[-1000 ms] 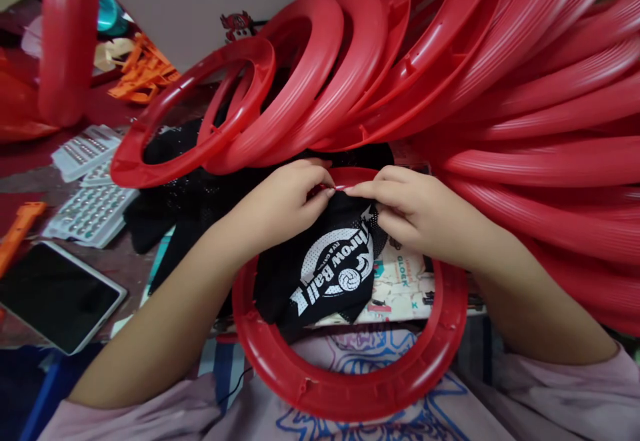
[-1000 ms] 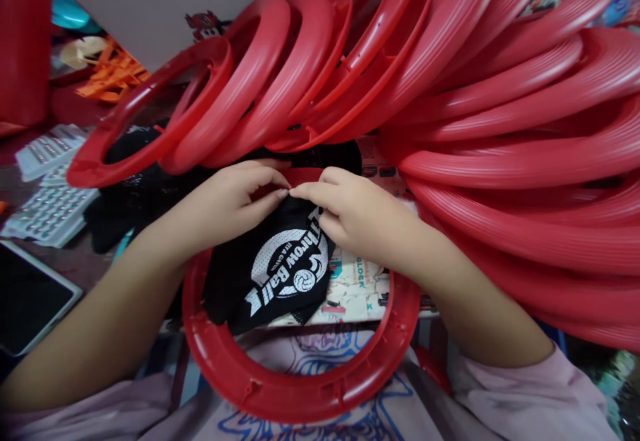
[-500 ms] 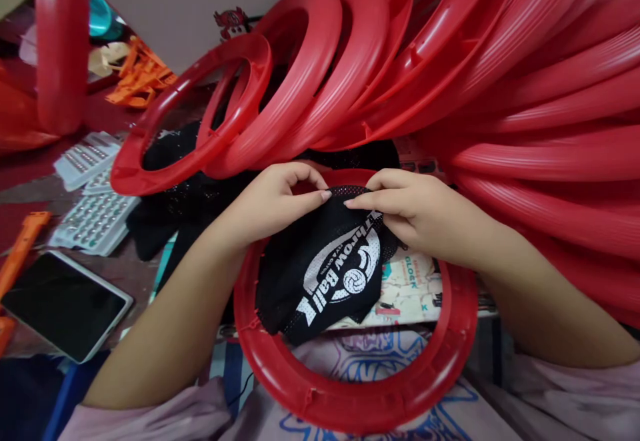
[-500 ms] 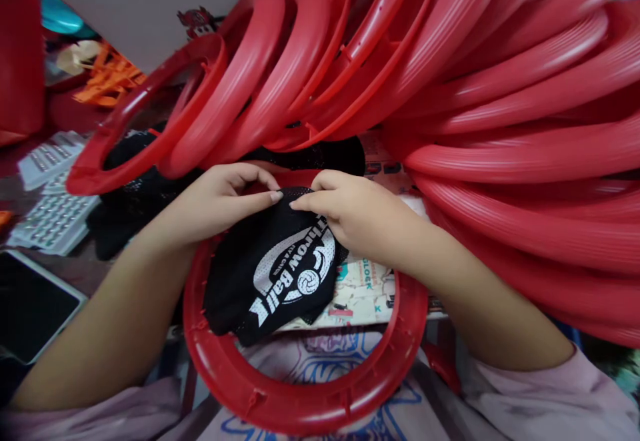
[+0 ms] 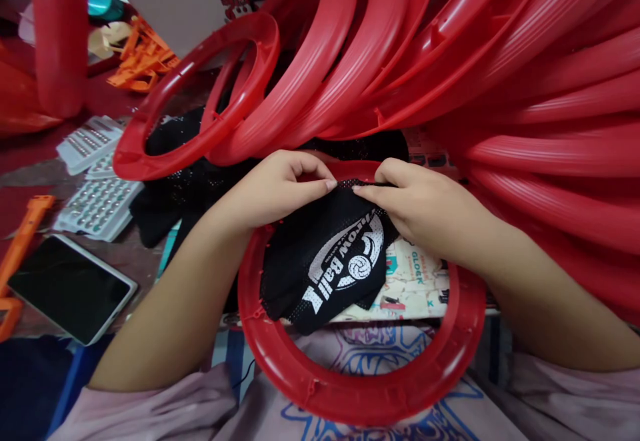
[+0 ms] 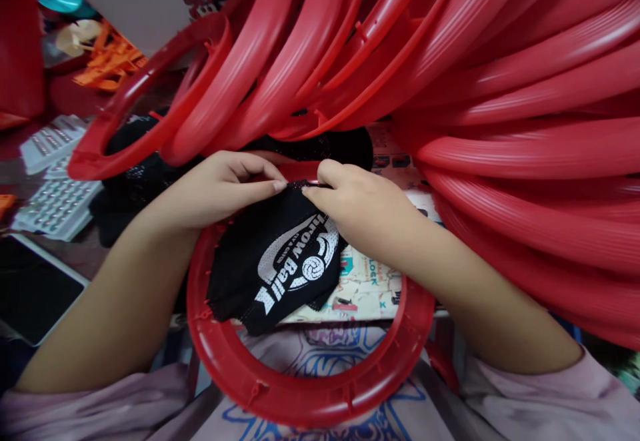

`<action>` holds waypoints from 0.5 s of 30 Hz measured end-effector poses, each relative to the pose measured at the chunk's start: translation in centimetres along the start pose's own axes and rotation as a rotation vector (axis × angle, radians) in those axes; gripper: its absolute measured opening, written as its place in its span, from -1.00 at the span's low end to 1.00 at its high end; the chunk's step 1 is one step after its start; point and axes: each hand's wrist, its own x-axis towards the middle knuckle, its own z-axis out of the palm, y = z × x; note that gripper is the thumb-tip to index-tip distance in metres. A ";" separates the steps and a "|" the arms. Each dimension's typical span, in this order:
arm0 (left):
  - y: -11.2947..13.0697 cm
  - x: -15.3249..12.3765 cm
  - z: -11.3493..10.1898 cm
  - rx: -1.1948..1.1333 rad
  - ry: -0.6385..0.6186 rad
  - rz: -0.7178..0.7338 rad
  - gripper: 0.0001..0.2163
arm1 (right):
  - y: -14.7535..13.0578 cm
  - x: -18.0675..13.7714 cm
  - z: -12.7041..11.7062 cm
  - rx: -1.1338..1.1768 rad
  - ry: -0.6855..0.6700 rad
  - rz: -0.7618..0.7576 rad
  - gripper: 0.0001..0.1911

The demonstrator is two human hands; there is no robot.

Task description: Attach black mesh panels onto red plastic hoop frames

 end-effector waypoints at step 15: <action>0.1 0.5 1.6 0.286 0.198 0.175 -0.84 | 0.0 0.3 0.5 -0.089 0.047 0.070 -0.56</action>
